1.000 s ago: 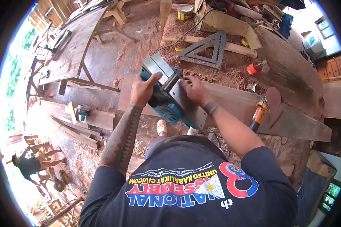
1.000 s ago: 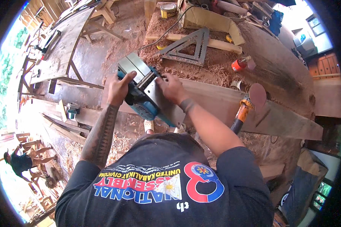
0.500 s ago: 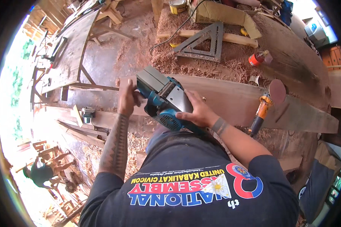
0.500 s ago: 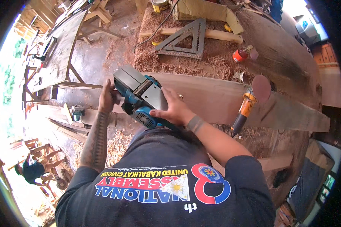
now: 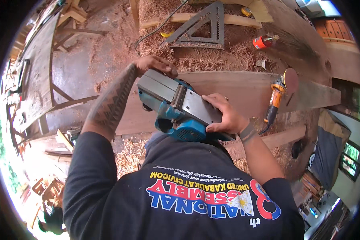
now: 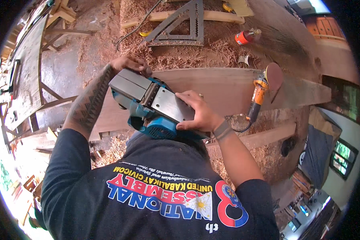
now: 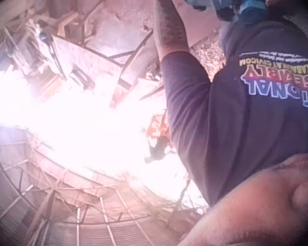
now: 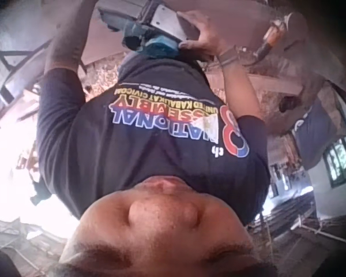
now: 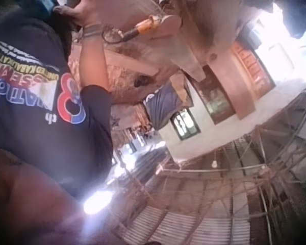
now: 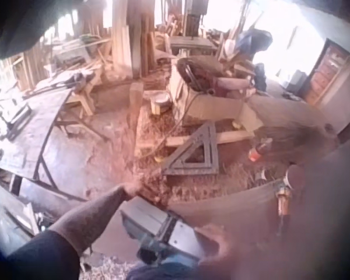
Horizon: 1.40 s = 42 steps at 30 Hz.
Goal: The person holds and adjusts the bottom of a power planer by hand, then grips the tool with both hands to move it across the surface of a long wooden plank.
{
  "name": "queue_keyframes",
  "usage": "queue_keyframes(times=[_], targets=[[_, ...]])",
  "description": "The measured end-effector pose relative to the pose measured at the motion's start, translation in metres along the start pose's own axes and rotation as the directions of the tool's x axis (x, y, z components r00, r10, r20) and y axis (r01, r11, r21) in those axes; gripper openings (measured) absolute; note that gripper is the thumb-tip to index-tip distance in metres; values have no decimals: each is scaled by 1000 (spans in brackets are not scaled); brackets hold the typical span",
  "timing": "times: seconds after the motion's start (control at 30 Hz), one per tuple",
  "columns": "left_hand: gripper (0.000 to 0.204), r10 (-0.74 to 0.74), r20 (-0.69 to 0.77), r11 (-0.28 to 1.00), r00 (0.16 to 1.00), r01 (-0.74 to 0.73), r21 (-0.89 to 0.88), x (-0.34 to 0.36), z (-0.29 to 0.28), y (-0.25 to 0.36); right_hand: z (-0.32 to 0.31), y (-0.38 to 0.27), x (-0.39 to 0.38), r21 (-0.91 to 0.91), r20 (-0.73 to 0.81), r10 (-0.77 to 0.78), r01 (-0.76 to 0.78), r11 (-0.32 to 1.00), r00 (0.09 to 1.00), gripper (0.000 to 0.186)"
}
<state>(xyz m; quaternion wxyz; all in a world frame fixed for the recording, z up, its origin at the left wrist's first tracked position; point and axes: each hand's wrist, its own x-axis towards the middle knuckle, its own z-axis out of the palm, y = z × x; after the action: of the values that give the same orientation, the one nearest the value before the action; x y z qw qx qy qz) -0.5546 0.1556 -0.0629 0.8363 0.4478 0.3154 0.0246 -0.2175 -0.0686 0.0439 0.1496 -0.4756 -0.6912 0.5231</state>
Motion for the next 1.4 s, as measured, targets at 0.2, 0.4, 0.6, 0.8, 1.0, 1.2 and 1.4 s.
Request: queue_keyframes(times=[0.2,0.4,0.6,0.8,1.0,1.2,1.4], targets=[[47,-47,317,819,947,-146,556,32,-8,16,6,-4,-2,66,-43,28,-25,997,999,113],[63,-418,33,478,908,189,858,46,44,60,7,-9,1,55,-101,38,-32,998,994,109],[65,-499,25,456,866,239,857,65,71,60,9,-5,3,71,-128,3,6,997,992,106],[58,-513,-61,461,856,335,822,63,60,61,15,0,-4,133,-161,-10,32,991,987,108],[56,-371,47,523,927,166,836,65,45,42,19,7,-8,183,-182,-40,74,980,982,108],[60,-426,-54,460,903,268,846,63,59,50,18,11,-8,174,-173,-52,82,981,984,109],[61,-417,-85,432,905,280,858,63,56,45,19,12,-7,169,-178,-54,85,982,983,109]])
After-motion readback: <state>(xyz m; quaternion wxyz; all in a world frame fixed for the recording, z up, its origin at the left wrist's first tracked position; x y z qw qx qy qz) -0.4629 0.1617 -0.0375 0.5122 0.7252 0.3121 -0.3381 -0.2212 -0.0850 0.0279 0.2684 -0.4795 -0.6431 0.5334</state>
